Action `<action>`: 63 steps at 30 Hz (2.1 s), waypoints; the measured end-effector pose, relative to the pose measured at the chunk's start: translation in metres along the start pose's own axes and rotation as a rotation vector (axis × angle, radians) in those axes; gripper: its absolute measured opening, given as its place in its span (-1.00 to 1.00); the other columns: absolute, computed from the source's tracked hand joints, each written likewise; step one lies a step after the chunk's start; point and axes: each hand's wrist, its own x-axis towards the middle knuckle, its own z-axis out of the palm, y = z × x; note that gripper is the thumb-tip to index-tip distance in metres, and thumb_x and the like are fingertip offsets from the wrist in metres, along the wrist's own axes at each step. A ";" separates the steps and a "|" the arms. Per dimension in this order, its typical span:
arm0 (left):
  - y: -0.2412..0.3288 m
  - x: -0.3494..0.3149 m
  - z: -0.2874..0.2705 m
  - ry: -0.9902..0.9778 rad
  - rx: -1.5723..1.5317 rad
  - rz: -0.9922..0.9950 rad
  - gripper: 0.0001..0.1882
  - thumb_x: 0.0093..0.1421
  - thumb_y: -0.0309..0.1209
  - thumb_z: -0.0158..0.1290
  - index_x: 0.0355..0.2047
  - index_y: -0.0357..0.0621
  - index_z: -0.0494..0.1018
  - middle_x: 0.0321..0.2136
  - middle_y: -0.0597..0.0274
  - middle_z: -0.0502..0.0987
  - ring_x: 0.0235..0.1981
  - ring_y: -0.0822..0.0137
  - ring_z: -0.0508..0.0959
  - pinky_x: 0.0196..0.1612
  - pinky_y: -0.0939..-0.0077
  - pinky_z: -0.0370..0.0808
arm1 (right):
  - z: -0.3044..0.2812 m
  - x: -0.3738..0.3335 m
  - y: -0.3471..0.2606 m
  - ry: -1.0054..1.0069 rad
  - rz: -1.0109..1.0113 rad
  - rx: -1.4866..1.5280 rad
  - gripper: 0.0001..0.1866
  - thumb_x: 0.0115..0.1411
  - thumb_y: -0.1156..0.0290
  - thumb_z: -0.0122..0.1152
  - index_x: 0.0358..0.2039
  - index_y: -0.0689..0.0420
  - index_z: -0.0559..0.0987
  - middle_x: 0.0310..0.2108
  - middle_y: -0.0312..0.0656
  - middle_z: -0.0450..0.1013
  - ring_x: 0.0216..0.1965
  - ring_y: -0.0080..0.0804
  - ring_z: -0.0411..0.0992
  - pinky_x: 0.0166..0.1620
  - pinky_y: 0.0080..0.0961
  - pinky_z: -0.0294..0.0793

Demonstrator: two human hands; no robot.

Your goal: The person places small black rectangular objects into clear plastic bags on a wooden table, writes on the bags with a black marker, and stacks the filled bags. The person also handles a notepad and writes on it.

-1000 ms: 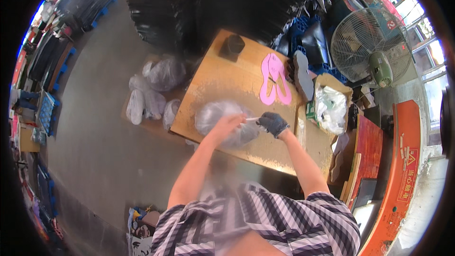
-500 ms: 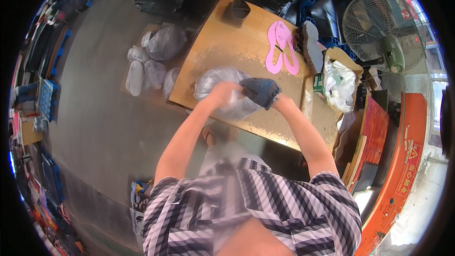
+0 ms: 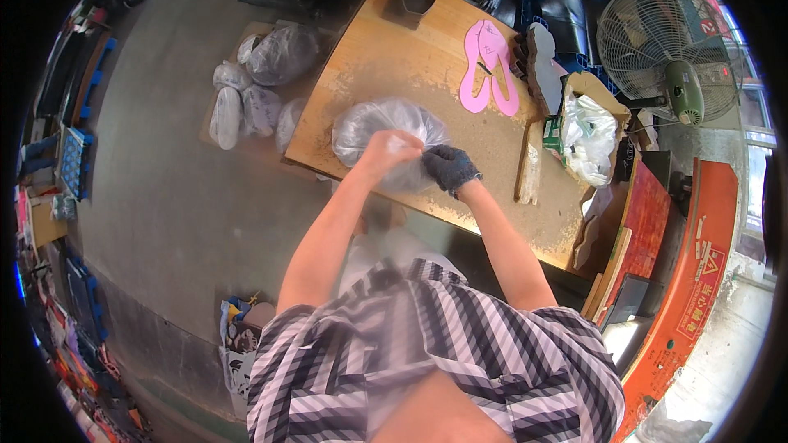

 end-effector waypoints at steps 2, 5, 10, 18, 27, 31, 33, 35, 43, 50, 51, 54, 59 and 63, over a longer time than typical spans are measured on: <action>0.000 0.002 0.003 0.011 0.190 0.065 -0.86 0.08 -0.41 0.16 -0.32 -0.11 0.56 -0.37 0.29 0.59 -0.31 0.46 0.52 -0.28 0.51 0.42 | -0.002 0.009 0.003 0.004 0.034 -0.253 -0.76 0.12 0.23 0.19 -0.32 0.13 0.59 -0.56 -0.23 0.47 -0.63 -0.50 0.37 -0.56 -0.55 0.35; 0.009 0.004 0.014 0.129 0.557 0.175 -0.82 0.02 -0.52 0.11 -0.31 -0.07 0.52 -0.39 0.28 0.58 -0.32 0.36 0.54 -0.29 0.44 0.45 | -0.016 0.019 -0.004 0.034 -0.224 -0.687 -0.74 0.10 0.23 0.20 -0.27 0.11 0.58 -0.45 -0.14 0.53 -0.49 -0.37 0.48 -0.39 -0.46 0.45; 0.025 0.009 0.020 0.331 1.080 0.609 -0.69 -0.10 -0.61 0.06 -0.30 -0.01 0.42 -0.40 0.30 0.53 -0.32 0.20 0.52 -0.35 0.34 0.47 | -0.032 0.034 -0.018 0.335 -0.580 -0.557 -0.75 0.17 0.36 0.12 -0.14 0.10 0.56 -0.24 -0.08 0.54 -0.20 -0.27 0.51 -0.10 -0.43 0.45; -0.005 0.032 0.002 0.560 0.878 0.628 -0.75 -0.06 -0.56 0.10 -0.33 0.01 0.44 -0.40 0.27 0.51 -0.41 0.16 0.53 -0.43 0.37 0.44 | -0.011 0.048 -0.014 -0.087 -0.373 -0.093 -0.59 0.14 0.29 0.15 -0.02 0.18 0.49 -0.14 -0.12 0.51 -0.12 -0.27 0.45 -0.04 -0.46 0.41; -0.009 0.013 -0.011 0.406 0.859 0.765 -0.83 -0.11 -0.59 0.09 -0.47 -0.05 0.54 -0.44 0.27 0.53 -0.40 0.20 0.50 -0.35 0.41 0.46 | -0.007 0.061 -0.021 -0.053 -0.458 -0.722 -0.66 0.09 0.19 0.14 -0.17 0.08 0.58 -0.33 -0.07 0.55 -0.27 -0.28 0.50 -0.13 -0.39 0.45; -0.011 -0.009 -0.015 0.380 0.960 0.846 -0.79 -0.19 -0.58 0.08 -0.47 -0.08 0.56 -0.45 0.33 0.55 -0.37 0.24 0.50 -0.31 0.43 0.46 | 0.008 0.074 -0.005 0.075 -0.317 -0.912 -0.74 0.08 0.18 0.07 -0.27 -0.02 0.59 -0.30 -0.06 0.53 -0.22 -0.08 0.49 -0.14 -0.27 0.45; -0.016 -0.024 -0.012 0.407 0.978 0.831 -0.80 -0.18 -0.58 0.08 -0.47 -0.09 0.56 -0.44 0.33 0.56 -0.37 0.24 0.50 -0.31 0.42 0.46 | 0.011 0.080 0.005 0.103 -0.306 -0.921 -0.75 0.09 0.18 0.04 -0.29 -0.03 0.59 -0.30 -0.06 0.52 -0.22 -0.04 0.47 -0.15 -0.23 0.44; -0.020 -0.034 -0.010 0.435 0.981 0.802 -0.81 -0.17 -0.57 0.08 -0.47 -0.10 0.57 -0.44 0.33 0.56 -0.37 0.24 0.50 -0.31 0.42 0.46 | 0.014 0.087 0.016 0.088 -0.319 -0.938 -0.74 0.10 0.17 0.01 -0.31 -0.04 0.58 -0.30 -0.05 0.52 -0.22 -0.02 0.47 -0.15 -0.22 0.44; -0.032 -0.057 0.002 0.450 0.885 0.621 -0.75 -0.09 -0.55 0.12 -0.32 -0.09 0.56 -0.34 0.19 0.55 -0.31 0.19 0.50 -0.28 0.44 0.46 | 0.007 0.093 0.002 -0.042 -0.198 -1.019 -0.64 0.11 0.10 -0.01 -0.18 0.00 0.56 -0.24 -0.03 0.52 -0.18 -0.09 0.49 -0.12 -0.23 0.44; -0.116 -0.107 -0.005 1.040 -0.381 -0.281 -0.67 0.20 -0.50 -0.01 0.00 -0.07 0.38 -0.18 0.28 0.49 -0.23 0.44 0.47 -0.30 0.47 0.47 | 0.030 0.030 -0.033 -0.155 -0.354 -1.082 -0.27 -0.05 0.10 0.28 0.15 0.02 0.32 -0.17 -0.05 0.51 -0.19 -0.13 0.51 -0.15 -0.30 0.48; -0.127 -0.112 -0.009 0.963 -0.600 -0.350 -0.72 0.28 -0.37 -0.05 -0.01 -0.09 0.36 -0.21 0.25 0.50 -0.29 0.44 0.48 -0.34 0.52 0.46 | 0.036 0.033 -0.037 -0.082 -0.416 -1.122 -0.33 -0.05 0.15 0.26 0.11 0.05 0.37 -0.22 -0.05 0.53 -0.27 -0.17 0.53 -0.19 -0.36 0.49; -0.149 -0.120 -0.011 0.721 -0.829 -0.342 -0.70 0.31 -0.24 -0.09 -0.03 -0.11 0.37 -0.25 0.27 0.52 -0.33 0.41 0.50 -0.36 0.51 0.47 | 0.035 0.054 -0.052 -0.121 -0.298 -0.799 -0.47 -0.06 0.24 0.23 -0.02 0.10 0.47 -0.25 -0.05 0.54 -0.30 -0.20 0.53 -0.19 -0.38 0.48; -0.132 -0.106 0.009 0.309 -1.339 -0.289 -0.34 0.25 0.23 -0.35 -0.01 -0.03 0.38 -0.17 0.18 0.52 -0.18 0.18 0.53 -0.28 0.40 0.51 | 0.029 0.045 -0.084 -0.132 -0.577 -0.812 -0.65 -0.06 0.36 0.18 -0.20 0.16 0.56 -0.24 0.01 0.52 -0.23 -0.15 0.50 -0.16 -0.34 0.46; -0.085 -0.090 0.031 0.148 -1.556 -0.436 -0.27 0.19 0.29 -0.30 0.04 -0.03 0.38 -0.15 0.10 0.52 -0.13 0.02 0.51 -0.20 0.24 0.53 | 0.022 -0.022 -0.129 -0.262 -1.062 -0.956 -0.69 -0.20 0.46 0.15 -0.34 0.10 0.59 -0.45 -0.05 0.46 -0.34 -0.02 0.42 -0.24 -0.23 0.42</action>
